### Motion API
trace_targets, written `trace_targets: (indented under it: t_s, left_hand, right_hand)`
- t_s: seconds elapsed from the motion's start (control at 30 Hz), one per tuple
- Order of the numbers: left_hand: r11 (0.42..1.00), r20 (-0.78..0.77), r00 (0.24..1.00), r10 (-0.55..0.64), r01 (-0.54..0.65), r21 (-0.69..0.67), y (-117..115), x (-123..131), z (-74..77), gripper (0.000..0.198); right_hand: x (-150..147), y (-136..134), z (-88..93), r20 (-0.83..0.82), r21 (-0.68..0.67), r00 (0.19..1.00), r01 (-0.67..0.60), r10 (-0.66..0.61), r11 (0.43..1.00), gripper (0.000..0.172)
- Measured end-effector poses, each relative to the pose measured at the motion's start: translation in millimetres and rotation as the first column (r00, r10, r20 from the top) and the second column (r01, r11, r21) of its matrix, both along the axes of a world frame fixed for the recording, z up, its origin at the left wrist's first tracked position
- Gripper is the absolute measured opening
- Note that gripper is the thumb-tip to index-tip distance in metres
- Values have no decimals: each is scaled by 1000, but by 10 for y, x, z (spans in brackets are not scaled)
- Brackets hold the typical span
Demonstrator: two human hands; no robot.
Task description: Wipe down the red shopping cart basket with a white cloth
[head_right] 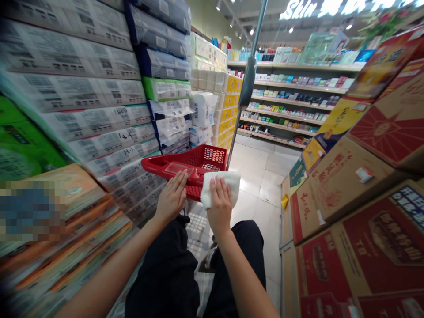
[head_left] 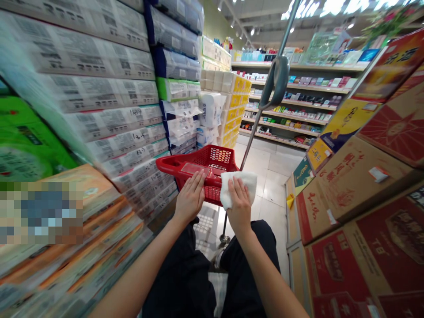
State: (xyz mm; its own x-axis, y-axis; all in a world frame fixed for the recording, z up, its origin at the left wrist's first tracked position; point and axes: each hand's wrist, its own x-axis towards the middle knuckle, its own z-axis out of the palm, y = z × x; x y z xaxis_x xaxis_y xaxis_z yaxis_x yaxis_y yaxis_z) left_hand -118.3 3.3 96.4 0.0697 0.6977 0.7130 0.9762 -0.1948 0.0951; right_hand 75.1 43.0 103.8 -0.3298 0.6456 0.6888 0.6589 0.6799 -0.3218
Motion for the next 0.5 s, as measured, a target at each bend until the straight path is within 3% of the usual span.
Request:
trace_targets:
  t_s: [0.17,0.27,0.4,0.5]
  left_hand:
    - [1000,18,1000,-24,24,-9,-13,-11,12,62]
    - [999,20,999,-34,34,-9,-30,-18,22,65]
    - [1000,11,1000,5,-4,-9,-46,16,25,60]
    - [1000,27,999,18,-18,12,-35,69,11,58]
  right_hand:
    - [-534,-84,249,184,-68,982,-38,50,997,67]
    - [-631,-45,257,185,-30,980,-73,78,997,66]
    - [-320,-68,43,105,86,988,-119,110,989,58]
    - [49,40,-71,-73,134,987,-131,142,982,51]
